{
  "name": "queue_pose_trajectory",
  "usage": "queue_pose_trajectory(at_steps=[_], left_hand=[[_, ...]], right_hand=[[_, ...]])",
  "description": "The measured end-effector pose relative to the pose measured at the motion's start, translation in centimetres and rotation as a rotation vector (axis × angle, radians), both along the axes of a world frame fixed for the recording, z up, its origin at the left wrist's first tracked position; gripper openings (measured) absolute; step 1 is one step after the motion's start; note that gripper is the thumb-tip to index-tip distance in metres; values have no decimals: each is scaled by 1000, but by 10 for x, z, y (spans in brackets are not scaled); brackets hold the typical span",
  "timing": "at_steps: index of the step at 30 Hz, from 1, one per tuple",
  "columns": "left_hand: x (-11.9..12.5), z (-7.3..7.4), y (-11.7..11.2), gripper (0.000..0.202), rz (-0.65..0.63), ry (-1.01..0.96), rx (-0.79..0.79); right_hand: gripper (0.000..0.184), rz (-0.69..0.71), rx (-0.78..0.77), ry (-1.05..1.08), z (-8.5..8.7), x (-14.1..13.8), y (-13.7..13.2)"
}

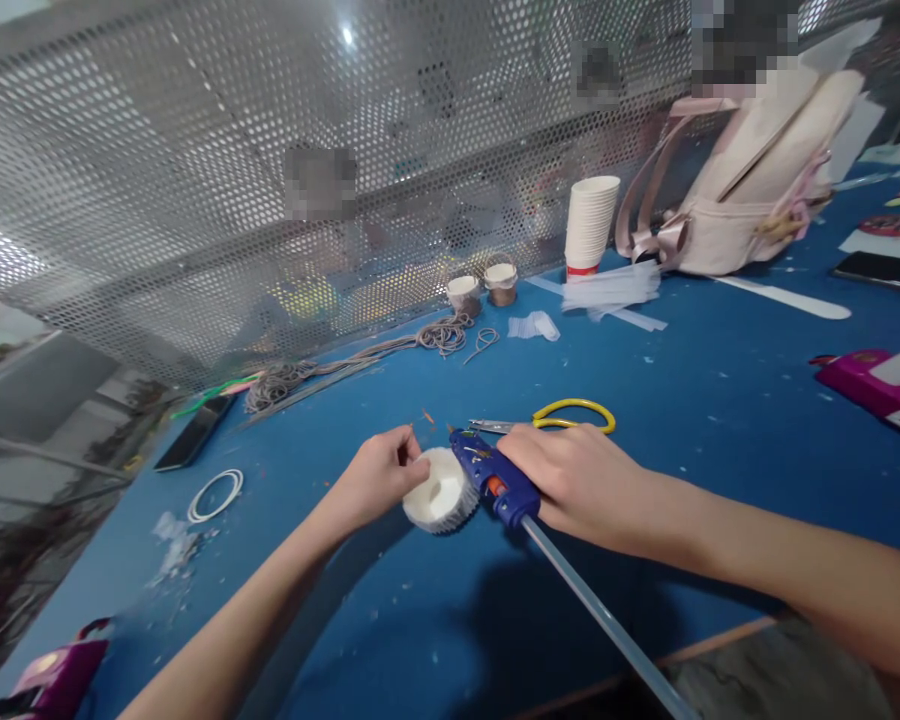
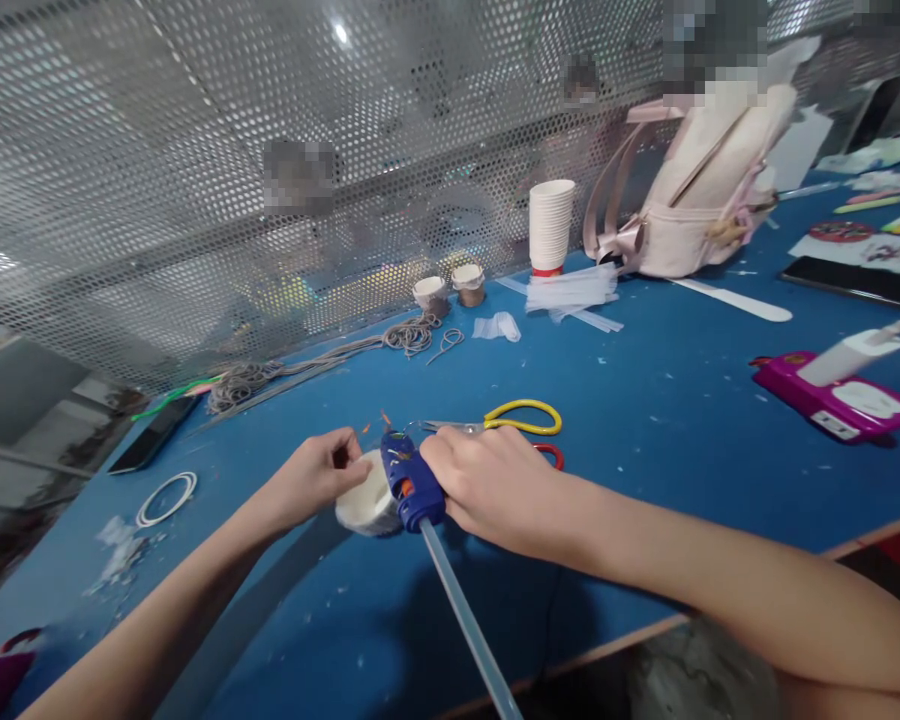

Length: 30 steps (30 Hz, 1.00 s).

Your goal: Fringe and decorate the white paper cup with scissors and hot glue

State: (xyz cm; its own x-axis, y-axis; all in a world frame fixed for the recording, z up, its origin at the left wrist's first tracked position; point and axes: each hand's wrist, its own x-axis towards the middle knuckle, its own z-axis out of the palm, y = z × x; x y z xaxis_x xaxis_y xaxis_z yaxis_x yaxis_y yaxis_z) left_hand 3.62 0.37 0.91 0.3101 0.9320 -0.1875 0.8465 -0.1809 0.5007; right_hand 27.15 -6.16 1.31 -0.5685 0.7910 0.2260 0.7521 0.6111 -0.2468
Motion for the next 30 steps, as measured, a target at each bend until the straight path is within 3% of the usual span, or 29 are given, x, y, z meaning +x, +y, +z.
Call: queue_pose_trajectory(at_steps=[4, 9, 13, 16, 20, 25, 30], left_hand=[[5, 1, -7, 14, 47, 149, 133], [14, 11, -18, 12, -47, 596, 294], [24, 17, -22, 18, -134, 800, 310], [31, 21, -24, 20, -158, 849, 262], [26, 28, -22, 33, -168, 756, 227], [-11, 47, -18, 43, -250, 223, 190], [-45, 56, -17, 35, 48, -48, 295]], right_hand=[[9, -7, -3, -16, -1, -1, 2], [10, -13, -23, -47, 1, -2, 2], [10, -18, -16, -49, 1, -2, 1], [11, -18, -8, -35, 0, -2, 2], [14, -16, -18, -24, 1, 0, 2], [14, -30, -6, -4, 2, 2, 3], [12, -33, 37, 44, -4, 5, 5]])
